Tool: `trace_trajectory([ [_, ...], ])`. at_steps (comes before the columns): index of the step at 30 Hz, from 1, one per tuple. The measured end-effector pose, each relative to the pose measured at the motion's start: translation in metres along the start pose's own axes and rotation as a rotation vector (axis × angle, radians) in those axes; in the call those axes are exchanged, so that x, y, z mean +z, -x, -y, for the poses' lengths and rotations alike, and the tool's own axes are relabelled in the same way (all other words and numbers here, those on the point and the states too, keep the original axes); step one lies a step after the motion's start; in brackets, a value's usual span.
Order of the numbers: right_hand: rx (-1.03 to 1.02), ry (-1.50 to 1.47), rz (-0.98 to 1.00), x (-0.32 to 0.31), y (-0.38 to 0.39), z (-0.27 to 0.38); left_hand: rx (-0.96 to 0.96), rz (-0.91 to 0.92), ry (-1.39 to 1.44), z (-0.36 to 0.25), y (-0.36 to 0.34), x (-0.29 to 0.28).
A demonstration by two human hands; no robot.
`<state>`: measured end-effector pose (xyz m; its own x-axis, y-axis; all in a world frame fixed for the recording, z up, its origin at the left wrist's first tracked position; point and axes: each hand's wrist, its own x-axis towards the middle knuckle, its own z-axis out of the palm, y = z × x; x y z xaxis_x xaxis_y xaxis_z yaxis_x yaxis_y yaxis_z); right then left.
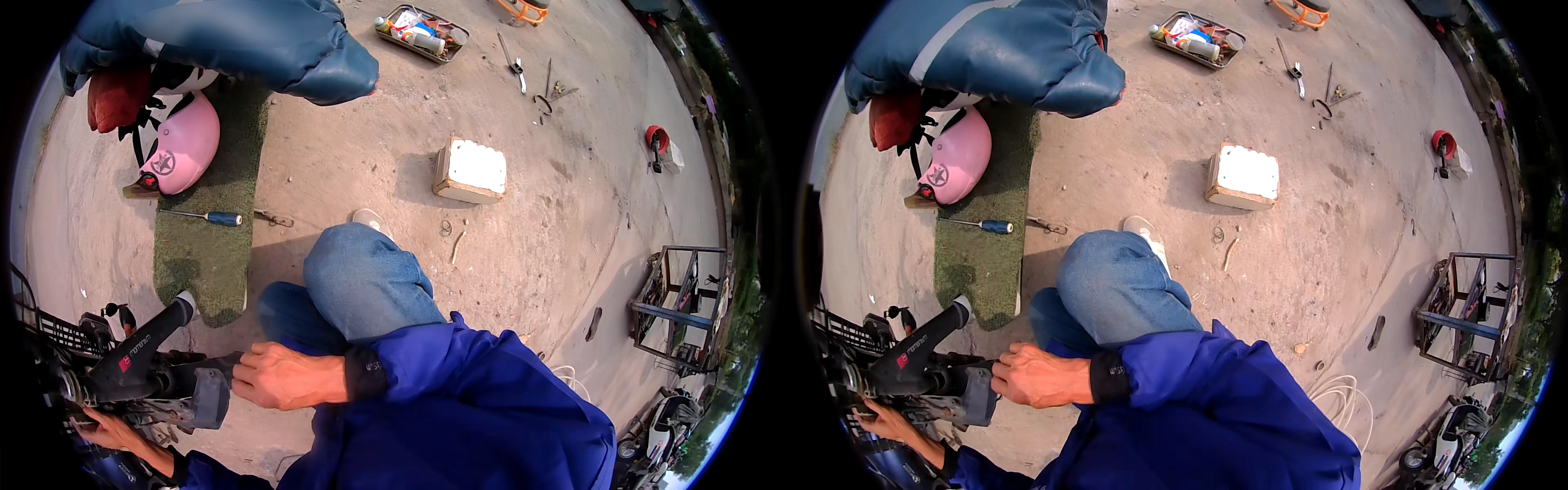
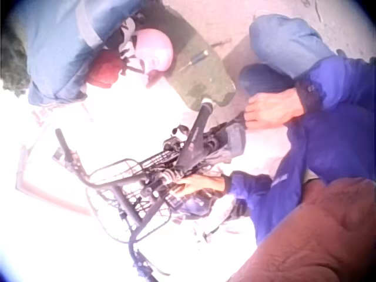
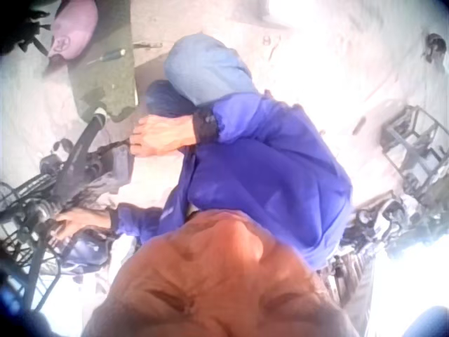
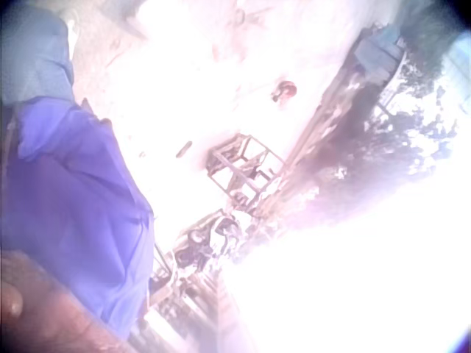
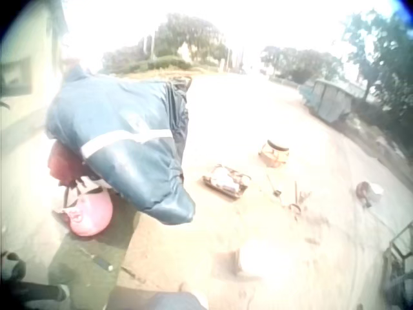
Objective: The person repairs the front electrical components of a scooter using a screwdriver and pliers. They remove a plastic cover, adjust internal wiring, and reassemble the handlebar area. The person also briefly handles a white styrofoam block and a pink helmet during the process.
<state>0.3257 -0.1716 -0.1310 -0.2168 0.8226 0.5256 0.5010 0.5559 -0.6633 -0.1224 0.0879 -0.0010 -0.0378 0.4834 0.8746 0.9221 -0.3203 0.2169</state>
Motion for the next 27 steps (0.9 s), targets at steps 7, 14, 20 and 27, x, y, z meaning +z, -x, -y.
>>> trace_trajectory([
  [7,-0.026,-0.114,0.094,0.046,0.016,0.009,0.013,0.088,0.011,-0.025,-0.004,-0.006],
  [14,0.065,-0.112,0.116,0.049,0.015,-0.005,-0.034,0.087,0.012,-0.051,-0.002,0.002],
  [20,0.078,-0.063,0.14,0.029,0.012,-0.008,-0.083,0.125,0.182,-0.068,0.018,-0.017],
  [27,0.165,-0.015,0.078,0.025,-0.001,-0.01,-0.179,0.083,0.331,-0.141,0.011,-0.012],
])
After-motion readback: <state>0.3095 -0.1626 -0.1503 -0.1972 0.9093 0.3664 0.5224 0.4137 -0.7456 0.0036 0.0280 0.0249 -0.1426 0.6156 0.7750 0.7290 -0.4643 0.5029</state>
